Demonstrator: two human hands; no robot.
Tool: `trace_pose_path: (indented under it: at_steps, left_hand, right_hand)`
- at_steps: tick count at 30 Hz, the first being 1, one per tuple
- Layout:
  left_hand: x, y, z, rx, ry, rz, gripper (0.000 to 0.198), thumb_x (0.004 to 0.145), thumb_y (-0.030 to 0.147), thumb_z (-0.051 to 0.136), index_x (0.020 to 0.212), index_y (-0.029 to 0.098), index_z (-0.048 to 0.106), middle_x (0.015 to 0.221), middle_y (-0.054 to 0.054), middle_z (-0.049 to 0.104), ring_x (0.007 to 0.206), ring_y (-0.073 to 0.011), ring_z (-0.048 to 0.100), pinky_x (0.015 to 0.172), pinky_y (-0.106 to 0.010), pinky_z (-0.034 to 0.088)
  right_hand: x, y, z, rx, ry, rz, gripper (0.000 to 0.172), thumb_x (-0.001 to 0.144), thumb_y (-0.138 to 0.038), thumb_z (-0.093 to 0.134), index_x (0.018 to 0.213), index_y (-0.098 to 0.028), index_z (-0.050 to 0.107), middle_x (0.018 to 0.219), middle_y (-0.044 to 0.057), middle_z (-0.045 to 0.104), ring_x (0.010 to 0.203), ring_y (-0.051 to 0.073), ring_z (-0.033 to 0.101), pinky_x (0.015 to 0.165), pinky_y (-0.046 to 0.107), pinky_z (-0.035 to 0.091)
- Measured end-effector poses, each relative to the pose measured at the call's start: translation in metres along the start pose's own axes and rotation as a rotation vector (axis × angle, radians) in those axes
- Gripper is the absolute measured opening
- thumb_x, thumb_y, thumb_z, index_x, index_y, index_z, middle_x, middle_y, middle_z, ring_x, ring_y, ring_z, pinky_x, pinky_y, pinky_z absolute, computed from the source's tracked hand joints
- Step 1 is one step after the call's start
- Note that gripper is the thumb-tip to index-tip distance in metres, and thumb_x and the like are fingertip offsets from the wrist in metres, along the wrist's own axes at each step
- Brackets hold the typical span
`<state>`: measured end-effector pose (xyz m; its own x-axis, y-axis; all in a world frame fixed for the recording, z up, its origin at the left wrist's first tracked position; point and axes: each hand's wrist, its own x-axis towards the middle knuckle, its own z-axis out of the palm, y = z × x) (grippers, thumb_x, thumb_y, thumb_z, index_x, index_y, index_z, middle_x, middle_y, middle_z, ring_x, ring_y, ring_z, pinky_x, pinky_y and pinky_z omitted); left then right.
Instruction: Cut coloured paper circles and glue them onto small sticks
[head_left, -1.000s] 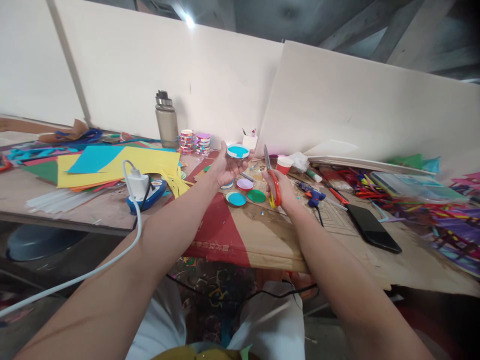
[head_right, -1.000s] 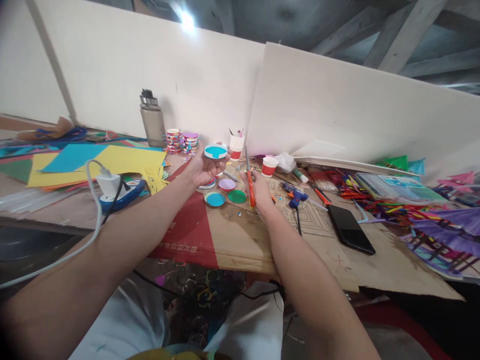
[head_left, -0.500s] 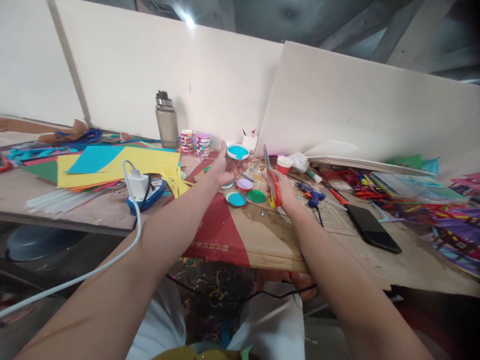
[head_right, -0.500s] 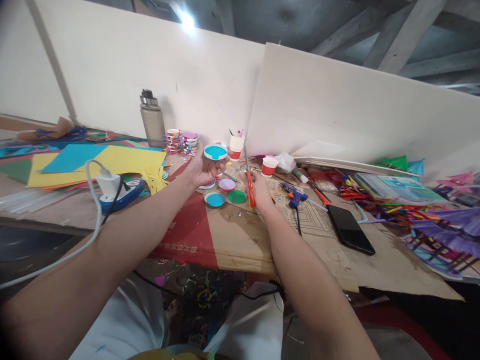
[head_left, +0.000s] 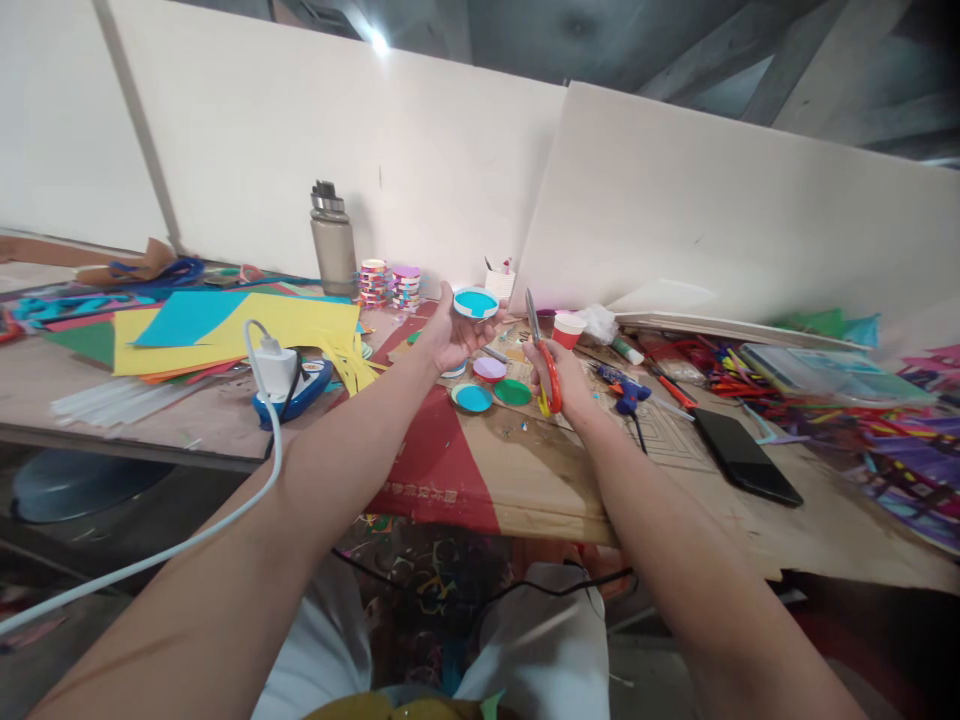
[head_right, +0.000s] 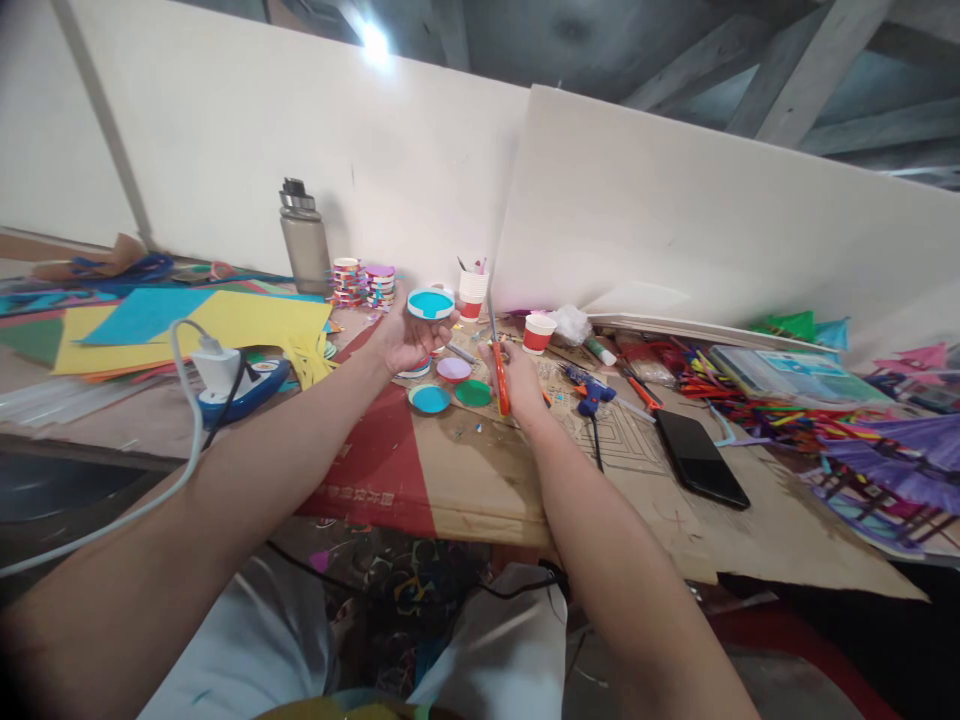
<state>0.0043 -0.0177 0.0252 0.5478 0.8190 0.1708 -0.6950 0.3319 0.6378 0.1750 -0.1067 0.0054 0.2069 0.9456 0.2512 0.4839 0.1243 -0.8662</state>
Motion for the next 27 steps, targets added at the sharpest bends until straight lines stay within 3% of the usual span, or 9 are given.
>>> trace_pose_path:
  at_steps: [6,10,19,27]
  left_hand:
    - [0.000,0.000,0.001,0.012,0.005,0.002,0.067,0.097,0.064,0.026,0.122,0.013,0.063,0.108,-0.018,0.073,0.089,-0.0227,0.073,0.057,-0.024,0.054]
    - [-0.001,0.001,0.002,0.043,0.013,-0.001,0.060,0.097,0.062,0.031,0.129,0.021,0.060,0.107,-0.014,0.074,0.088,-0.0232,0.073,0.060,-0.027,0.055]
    - [0.002,0.002,-0.003,0.153,0.009,0.018,0.046,0.098,0.044,0.041,0.140,0.028,0.053,0.103,-0.009,0.075,0.087,-0.0237,0.073,0.061,-0.030,0.054]
    - [0.004,0.001,-0.007,0.207,0.062,0.057,0.044,0.096,0.033,0.041,0.137,0.026,0.056,0.083,-0.004,0.073,0.071,-0.0194,0.069,0.059,-0.029,0.054]
  right_hand:
    - [-0.002,-0.001,0.001,0.035,-0.013,0.014,0.030,0.088,-0.050,0.060,0.080,-0.022,0.051,0.051,-0.004,0.053,0.038,0.012,0.052,0.037,0.022,0.040]
    - [-0.001,0.000,0.003,0.107,-0.021,0.038,0.030,0.087,-0.051,0.061,0.084,-0.023,0.052,0.049,-0.006,0.051,0.035,0.012,0.049,0.034,0.023,0.040]
    - [-0.004,-0.003,0.002,0.216,-0.019,-0.007,0.037,0.082,-0.057,0.065,0.083,-0.024,0.049,0.049,-0.008,0.047,0.035,0.011,0.046,0.033,0.023,0.039]
    - [-0.021,-0.019,0.000,0.164,-0.211,-0.143,0.038,0.085,-0.058,0.059,0.077,-0.024,0.045,0.051,-0.008,0.049,0.037,0.008,0.046,0.037,0.020,0.039]
